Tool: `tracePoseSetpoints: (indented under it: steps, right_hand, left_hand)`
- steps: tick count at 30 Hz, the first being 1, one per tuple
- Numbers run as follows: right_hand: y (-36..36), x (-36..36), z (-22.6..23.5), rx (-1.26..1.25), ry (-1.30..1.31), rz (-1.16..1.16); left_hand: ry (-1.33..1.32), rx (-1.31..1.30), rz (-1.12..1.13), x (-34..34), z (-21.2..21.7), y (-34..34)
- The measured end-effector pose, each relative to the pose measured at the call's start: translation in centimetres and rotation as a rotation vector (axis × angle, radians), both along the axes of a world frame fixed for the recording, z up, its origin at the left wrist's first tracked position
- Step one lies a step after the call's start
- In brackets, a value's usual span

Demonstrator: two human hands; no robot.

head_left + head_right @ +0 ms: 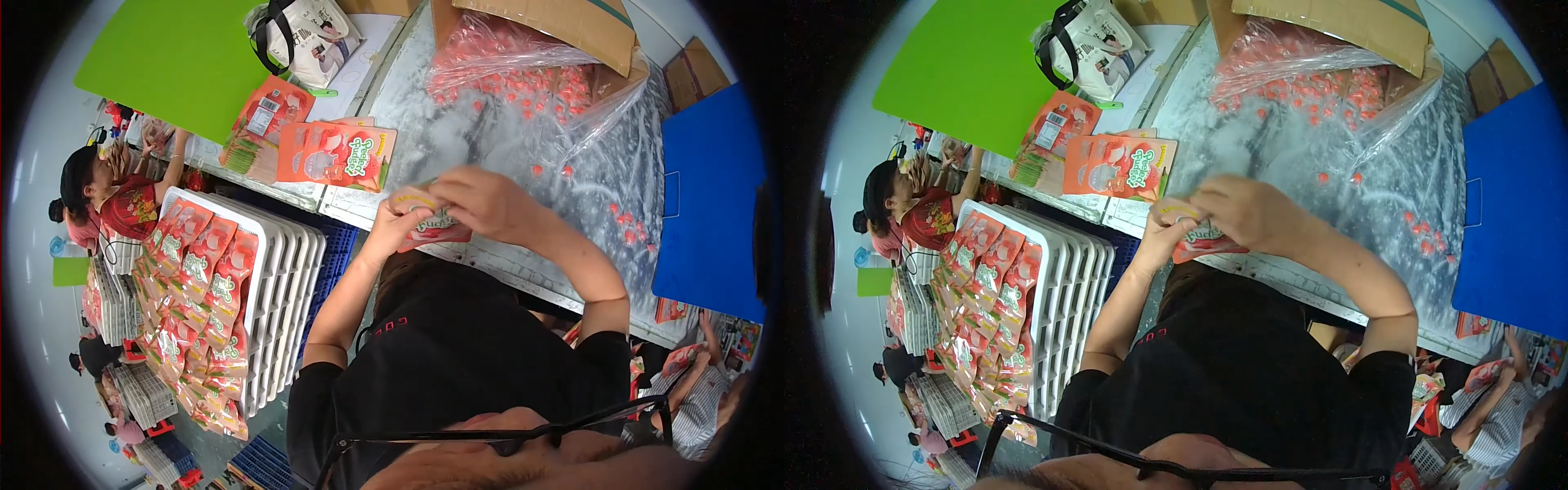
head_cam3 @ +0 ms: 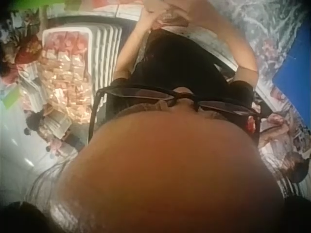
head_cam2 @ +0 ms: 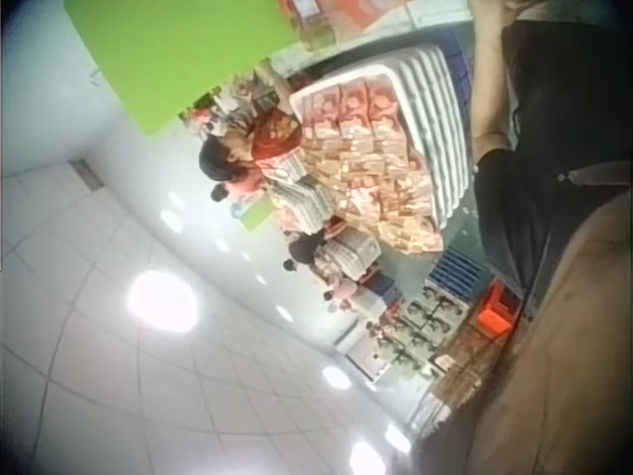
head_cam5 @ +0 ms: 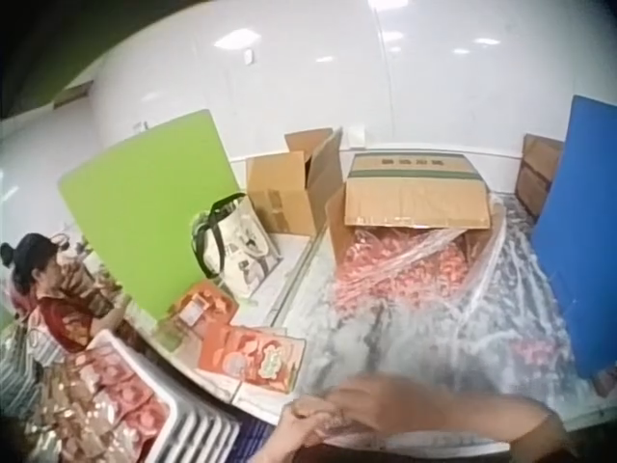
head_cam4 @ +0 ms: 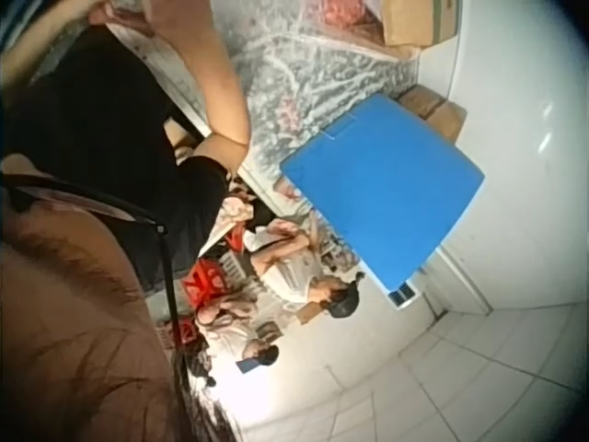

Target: Manually counting and packing small pink candies from a bulk supply into individual retail pouches.

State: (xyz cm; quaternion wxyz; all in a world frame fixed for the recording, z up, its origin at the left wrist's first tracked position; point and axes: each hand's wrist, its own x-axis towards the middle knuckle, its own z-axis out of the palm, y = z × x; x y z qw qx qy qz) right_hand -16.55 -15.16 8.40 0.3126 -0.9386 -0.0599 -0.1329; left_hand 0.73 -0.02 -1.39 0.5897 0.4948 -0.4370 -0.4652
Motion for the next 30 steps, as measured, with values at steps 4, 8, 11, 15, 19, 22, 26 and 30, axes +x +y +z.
tracePoseSetpoints:
  steps: [4,8,11,15,19,22,26,30]
  right_hand:
    - [0.4,-1.3,-1.1,0.08,-0.196,-0.47]
    - [0.2,-1.0,-7.9,0.713,-0.275,-0.609]
    - [0.2,-1.5,-9.5,0.979,0.074,-0.61]
    - [1.2,-1.2,-11.3,1.1,-0.098,-0.597]
    - [1.5,-0.8,-11.7,1.104,-0.144,-0.611]
    - [1.7,-0.5,-11.7,1.124,-0.133,-0.568]
    - [1.9,0.0,-10.2,1.124,-0.116,-0.546]
    - [2.0,0.1,-11.9,1.132,-0.165,-0.61]
  left_hand:
    - [0.297,0.065,0.174,-0.9,-0.1,-0.7]
    - [0.36,0.176,0.213,-0.9,-1.2,-0.6]
    - [0.358,0.3,0.25,-0.5,-0.9,-0.7]
    - [0.578,0.135,0.227,-1.5,0.0,-1.1]
    - [0.382,0.099,0.258,-1.5,-0.6,-1.5]
    - [0.339,0.172,0.299,-1.4,-1.4,-1.8]
    - [0.252,0.15,0.28,-1.1,-1.0,-1.9]
    - [0.37,0.179,0.276,-1.7,-0.3,-2.3]
